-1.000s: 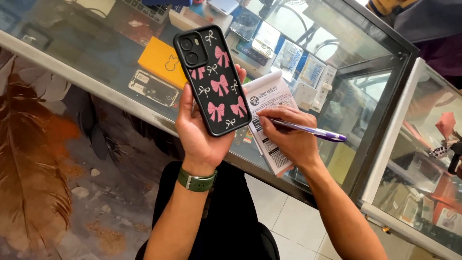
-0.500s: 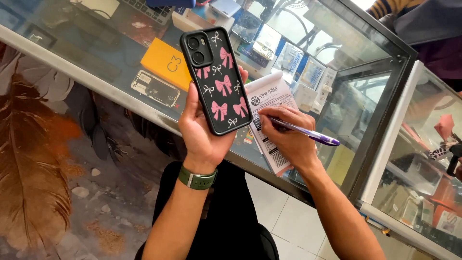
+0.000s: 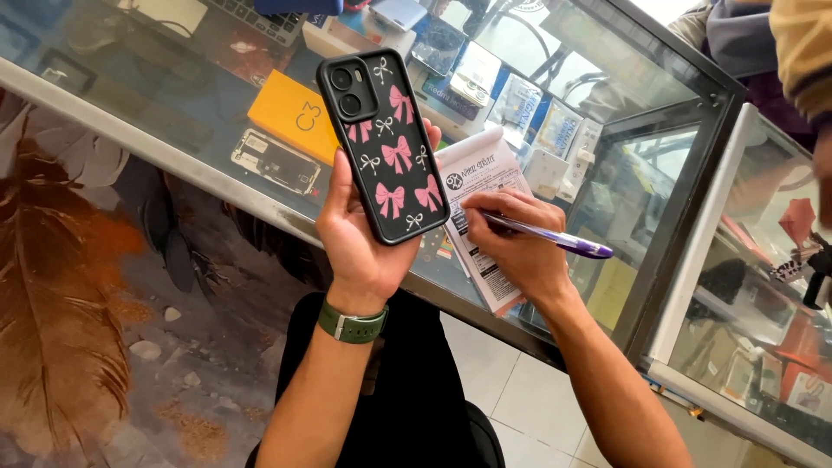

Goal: A person at a service desk fills out a receipt, shows a phone case to a customer, and accepts cash payment.

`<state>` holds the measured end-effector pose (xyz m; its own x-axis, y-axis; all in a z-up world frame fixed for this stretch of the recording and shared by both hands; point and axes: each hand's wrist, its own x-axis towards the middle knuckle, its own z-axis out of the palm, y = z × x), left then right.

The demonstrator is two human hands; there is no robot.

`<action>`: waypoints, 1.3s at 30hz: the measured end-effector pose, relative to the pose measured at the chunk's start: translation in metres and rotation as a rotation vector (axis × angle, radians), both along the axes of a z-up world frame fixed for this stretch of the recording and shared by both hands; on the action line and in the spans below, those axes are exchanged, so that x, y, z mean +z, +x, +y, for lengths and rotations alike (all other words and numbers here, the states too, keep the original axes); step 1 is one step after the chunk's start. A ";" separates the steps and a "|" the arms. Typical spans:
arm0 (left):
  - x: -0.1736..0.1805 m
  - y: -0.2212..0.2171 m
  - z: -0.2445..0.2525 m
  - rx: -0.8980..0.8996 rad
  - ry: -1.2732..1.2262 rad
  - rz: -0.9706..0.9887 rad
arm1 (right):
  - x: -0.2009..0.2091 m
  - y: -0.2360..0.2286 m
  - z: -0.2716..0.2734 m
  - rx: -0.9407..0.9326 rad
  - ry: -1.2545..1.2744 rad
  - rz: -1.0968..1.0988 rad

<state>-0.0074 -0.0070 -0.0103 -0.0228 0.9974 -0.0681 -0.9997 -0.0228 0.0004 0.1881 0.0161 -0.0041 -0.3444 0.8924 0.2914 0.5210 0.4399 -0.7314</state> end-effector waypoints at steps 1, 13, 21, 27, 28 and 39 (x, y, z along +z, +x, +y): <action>0.000 -0.001 0.001 0.001 0.003 0.003 | -0.001 0.000 0.000 0.001 0.003 0.003; 0.004 0.001 0.001 0.003 -0.054 -0.003 | 0.000 0.001 -0.001 -0.032 0.012 -0.023; 0.002 0.000 0.001 0.002 -0.021 -0.017 | 0.002 0.000 -0.002 -0.074 -0.079 0.021; 0.001 0.000 0.001 -0.003 -0.016 -0.025 | -0.005 0.002 -0.001 -0.085 -0.012 -0.011; 0.001 0.000 0.001 -0.003 -0.017 -0.024 | -0.004 0.001 -0.001 -0.085 -0.012 -0.010; 0.000 0.001 0.001 0.006 0.005 -0.016 | -0.003 0.001 -0.001 -0.103 -0.023 0.002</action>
